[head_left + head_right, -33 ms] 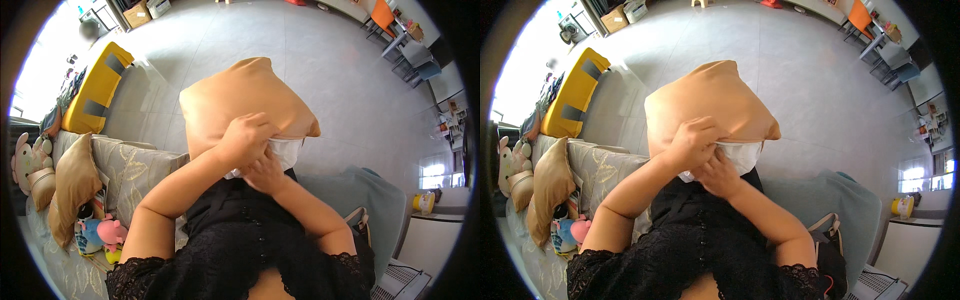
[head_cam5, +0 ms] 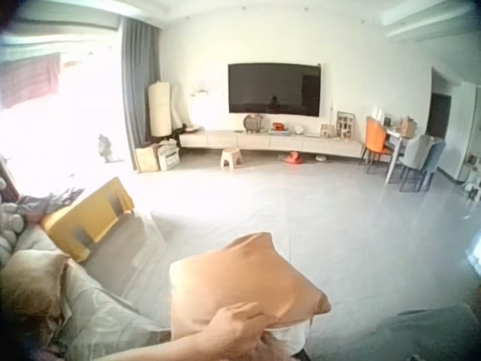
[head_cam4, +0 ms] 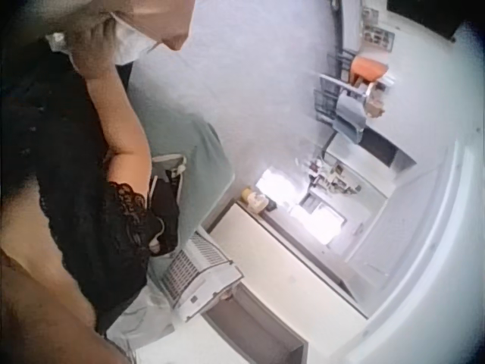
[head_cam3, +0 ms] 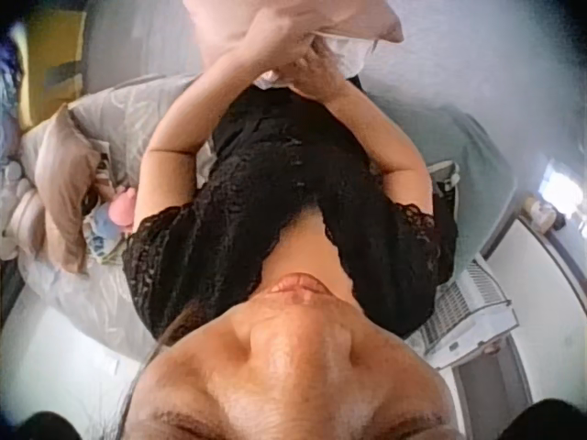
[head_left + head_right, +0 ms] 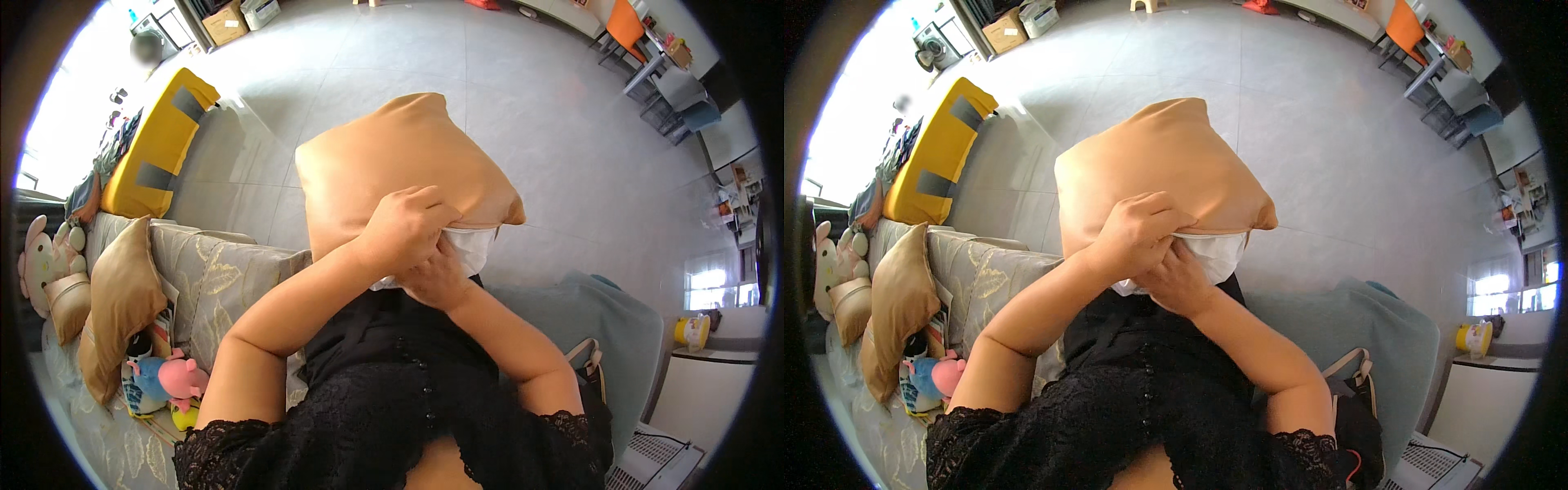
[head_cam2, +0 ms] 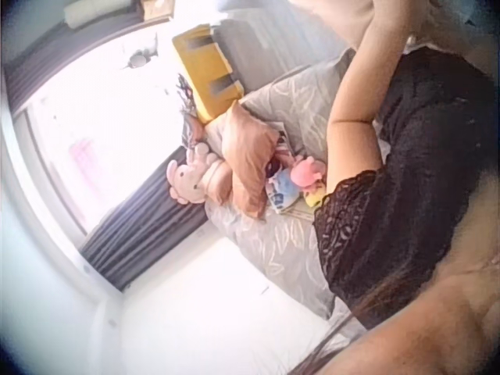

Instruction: The person inserts a white pillow insert into a tan pillowcase, repeatedly adjusts and smooths the fabric, and zips the case closed. The person then places the finished pillow on the sofa and briefly handles a backpack and a small rectangular item.

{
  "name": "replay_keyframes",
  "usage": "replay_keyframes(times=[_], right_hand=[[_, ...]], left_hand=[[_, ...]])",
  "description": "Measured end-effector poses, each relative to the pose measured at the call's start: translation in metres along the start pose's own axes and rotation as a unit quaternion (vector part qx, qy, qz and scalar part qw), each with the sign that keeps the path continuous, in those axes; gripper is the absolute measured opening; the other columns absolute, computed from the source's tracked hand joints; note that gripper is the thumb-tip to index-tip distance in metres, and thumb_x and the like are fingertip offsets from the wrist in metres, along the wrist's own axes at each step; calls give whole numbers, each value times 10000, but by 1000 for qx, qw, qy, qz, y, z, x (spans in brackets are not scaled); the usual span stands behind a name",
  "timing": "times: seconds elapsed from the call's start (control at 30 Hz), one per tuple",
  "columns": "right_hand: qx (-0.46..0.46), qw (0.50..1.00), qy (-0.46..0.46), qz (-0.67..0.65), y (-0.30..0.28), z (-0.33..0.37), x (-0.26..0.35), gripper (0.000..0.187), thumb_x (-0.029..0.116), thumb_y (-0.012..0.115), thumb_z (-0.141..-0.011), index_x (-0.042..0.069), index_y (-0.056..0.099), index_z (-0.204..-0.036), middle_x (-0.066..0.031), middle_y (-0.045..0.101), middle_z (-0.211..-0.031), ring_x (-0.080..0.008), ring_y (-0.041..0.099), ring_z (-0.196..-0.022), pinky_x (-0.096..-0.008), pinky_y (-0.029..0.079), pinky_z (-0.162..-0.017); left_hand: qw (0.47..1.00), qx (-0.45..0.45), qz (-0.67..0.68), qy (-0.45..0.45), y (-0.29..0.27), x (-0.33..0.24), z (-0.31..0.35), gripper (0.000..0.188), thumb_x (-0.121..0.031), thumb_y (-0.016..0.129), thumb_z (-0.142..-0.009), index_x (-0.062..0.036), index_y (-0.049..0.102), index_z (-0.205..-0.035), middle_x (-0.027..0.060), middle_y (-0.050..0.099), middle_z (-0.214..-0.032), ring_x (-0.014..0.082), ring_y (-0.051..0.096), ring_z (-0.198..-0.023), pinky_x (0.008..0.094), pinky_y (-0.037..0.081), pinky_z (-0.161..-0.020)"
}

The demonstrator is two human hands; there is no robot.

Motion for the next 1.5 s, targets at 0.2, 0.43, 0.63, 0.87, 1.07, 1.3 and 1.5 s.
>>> replay_keyframes(times=[0.2,0.43,0.63,0.87,1.07,1.3,1.5], right_hand=[[4,994,-69,-87,-3,-24,-29,81,179,580,-727,102,556,-735,-78,602,-1063,-218,548,-760,-365,456,-710],[42,985,-120,-114,-12,-30,-39,92,171,596,-720,103,536,-706,-72,614,-1080,-215,565,-701,-330,460,-652],[1,990,-36,-139,9,-40,-31,257,245,614,-816,124,614,-1043,-114,593,-1212,-289,596,-962,-422,494,-809],[35,951,231,-201,45,-44,-31,308,273,673,-779,112,647,-1040,-136,588,-1183,-316,586,-1011,-437,478,-820],[169,948,189,-190,59,-38,-27,367,312,729,-741,100,677,-1036,-152,614,-1113,-330,586,-1031,-441,476,-815],[-135,972,-9,-193,-67,-29,-47,355,153,683,-740,-30,643,-1042,-150,630,-1016,-319,601,-921,-388,511,-788],[-71,979,111,-157,-61,-52,-57,274,76,641,-785,-46,647,-1030,-183,644,-947,-359,616,-923,-411,503,-807]], left_hand=[[988,-39,-143,-48,-24,32,22,283,44,588,-676,-71,652,-926,89,594,-902,309,601,-832,394,515,-704],[958,-70,-227,-159,-56,31,74,227,39,588,-717,-47,620,-925,110,580,-908,340,581,-852,411,502,-728],[989,-68,-34,-125,-37,7,53,111,-41,623,-800,-34,616,-911,138,593,-760,349,617,-726,413,496,-631],[953,32,279,-111,21,-77,57,94,-42,687,-825,-20,615,-881,154,598,-666,300,605,-568,347,474,-522],[933,-82,159,-312,-32,-8,55,100,-57,643,-875,26,656,-930,87,682,-746,131,604,-638,283,494,-580],[963,-67,72,-250,-47,-15,43,197,-1,649,-813,35,651,-1007,164,671,-833,241,664,-730,303,508,-651],[975,-123,37,-181,-50,-48,16,247,17,657,-776,47,647,-1021,182,657,-821,286,663,-709,321,511,-639]])
Point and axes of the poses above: each hand's wrist, its own z-axis away from the middle knuckle, its own y-axis out of the palm, x = y × z, the point moved 2 cm from there along -z, towards the middle knuckle
